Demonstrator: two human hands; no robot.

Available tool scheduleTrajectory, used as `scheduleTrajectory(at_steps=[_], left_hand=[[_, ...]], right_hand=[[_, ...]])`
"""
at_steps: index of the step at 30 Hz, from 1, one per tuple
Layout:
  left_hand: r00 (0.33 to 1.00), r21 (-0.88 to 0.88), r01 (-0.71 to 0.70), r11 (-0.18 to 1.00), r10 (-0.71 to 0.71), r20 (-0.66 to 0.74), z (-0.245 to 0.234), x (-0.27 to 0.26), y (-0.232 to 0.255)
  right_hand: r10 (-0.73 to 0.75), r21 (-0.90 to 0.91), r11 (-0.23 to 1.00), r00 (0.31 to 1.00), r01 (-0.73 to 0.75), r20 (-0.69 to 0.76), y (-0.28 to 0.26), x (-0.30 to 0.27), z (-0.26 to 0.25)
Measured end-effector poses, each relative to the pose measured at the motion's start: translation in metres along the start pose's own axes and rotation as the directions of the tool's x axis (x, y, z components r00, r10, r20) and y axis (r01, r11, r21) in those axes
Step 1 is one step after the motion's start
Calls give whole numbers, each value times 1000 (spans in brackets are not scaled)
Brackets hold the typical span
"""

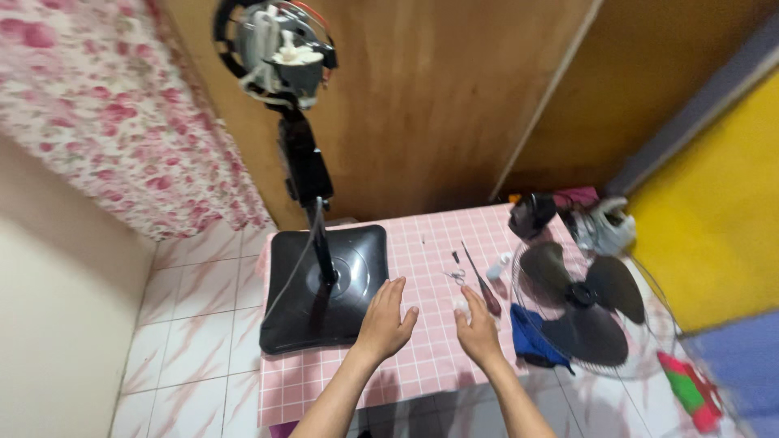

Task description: The person assembles a standing fan by attaching the motor housing to the stand and securing it with a screwdriver. They then attach the fan blade cage to the motor assembly.

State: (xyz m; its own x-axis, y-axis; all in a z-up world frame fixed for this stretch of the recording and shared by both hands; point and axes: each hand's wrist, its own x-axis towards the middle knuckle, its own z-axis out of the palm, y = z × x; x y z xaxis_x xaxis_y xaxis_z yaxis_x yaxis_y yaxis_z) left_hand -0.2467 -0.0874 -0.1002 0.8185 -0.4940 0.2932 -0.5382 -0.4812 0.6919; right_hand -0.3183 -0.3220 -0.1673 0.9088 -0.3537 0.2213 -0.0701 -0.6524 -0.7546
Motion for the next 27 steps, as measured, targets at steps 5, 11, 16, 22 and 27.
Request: scheduleTrajectory(at_steps=[5,11,16,22,27], left_hand=[[986,-55,54,997,-44,163,28,-3,-7],[950,-51,130,990,-110,291,79,0,-17],[892,7,262,965,-245,380,134,5,-25],[818,68,395,916,-385,428,182,23,-29],[846,85,437,895,-442,298,196,44,-43]], right_hand=[[209,-9,978,977,-210,-48,22,-19,-20],[292,-79,954,956,-289,32,86,-23,-26],[347,-204,924,934,-325,83,158,-19,-33],[363,-165,929,907,-333,215,186,3,-34],[133,-11,991,952,-135,276,191,58,2]])
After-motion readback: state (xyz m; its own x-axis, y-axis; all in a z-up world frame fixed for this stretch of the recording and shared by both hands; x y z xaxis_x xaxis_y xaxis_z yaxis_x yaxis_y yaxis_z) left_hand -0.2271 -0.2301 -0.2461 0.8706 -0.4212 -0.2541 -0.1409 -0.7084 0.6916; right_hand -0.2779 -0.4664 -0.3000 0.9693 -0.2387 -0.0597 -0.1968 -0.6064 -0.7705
